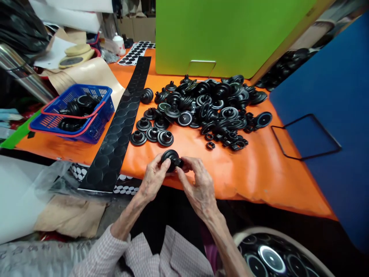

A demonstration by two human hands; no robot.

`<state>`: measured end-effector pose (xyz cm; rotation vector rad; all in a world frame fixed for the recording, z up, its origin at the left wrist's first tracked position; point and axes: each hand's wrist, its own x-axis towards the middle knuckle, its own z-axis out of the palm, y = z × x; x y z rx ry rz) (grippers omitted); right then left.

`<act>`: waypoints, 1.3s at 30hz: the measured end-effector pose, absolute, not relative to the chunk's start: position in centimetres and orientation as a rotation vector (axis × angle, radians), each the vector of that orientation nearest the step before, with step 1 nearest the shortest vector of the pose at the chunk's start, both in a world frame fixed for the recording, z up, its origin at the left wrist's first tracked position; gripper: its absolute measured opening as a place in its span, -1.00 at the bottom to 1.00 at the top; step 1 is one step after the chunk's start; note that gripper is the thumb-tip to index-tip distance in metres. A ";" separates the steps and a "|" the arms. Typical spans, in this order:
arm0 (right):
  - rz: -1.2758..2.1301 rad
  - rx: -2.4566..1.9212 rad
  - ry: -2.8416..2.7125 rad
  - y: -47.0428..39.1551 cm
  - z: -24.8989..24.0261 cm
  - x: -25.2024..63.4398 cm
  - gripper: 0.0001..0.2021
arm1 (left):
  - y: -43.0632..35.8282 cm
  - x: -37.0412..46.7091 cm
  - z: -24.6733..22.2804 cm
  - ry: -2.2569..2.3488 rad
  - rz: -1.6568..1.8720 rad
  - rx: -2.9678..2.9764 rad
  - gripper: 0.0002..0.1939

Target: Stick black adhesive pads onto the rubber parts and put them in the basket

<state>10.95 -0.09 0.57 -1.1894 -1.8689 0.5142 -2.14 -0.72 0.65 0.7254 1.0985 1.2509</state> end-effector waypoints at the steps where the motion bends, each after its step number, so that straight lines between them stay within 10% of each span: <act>1: 0.499 -1.200 -1.877 -0.1 0.4 10.9 -0.80 | -0.8 -2.1 0.6 1.102 1.238 0.738 -0.63; 16: 1.369 -1.300 -1.291 -0.3 0.4 10.7 -0.65 | -1.2 -2.8 1.0 0.923 1.207 0.726 -0.62; 26: 1.081 -1.425 -1.476 1.9 0.3 11.7 -0.63 | 1.9 -2.0 0.6 1.142 1.169 0.791 -0.51; 34: -0.074 -1.651 -2.053 13.1 0.7 16.3 -0.54 | 6.9 -3.0 -0.3 1.461 1.236 1.009 -0.43; 39: -0.146 -1.548 -2.209 13.2 -0.1 17.5 -0.69 | 5.2 -3.9 0.0 1.955 1.216 1.385 -0.66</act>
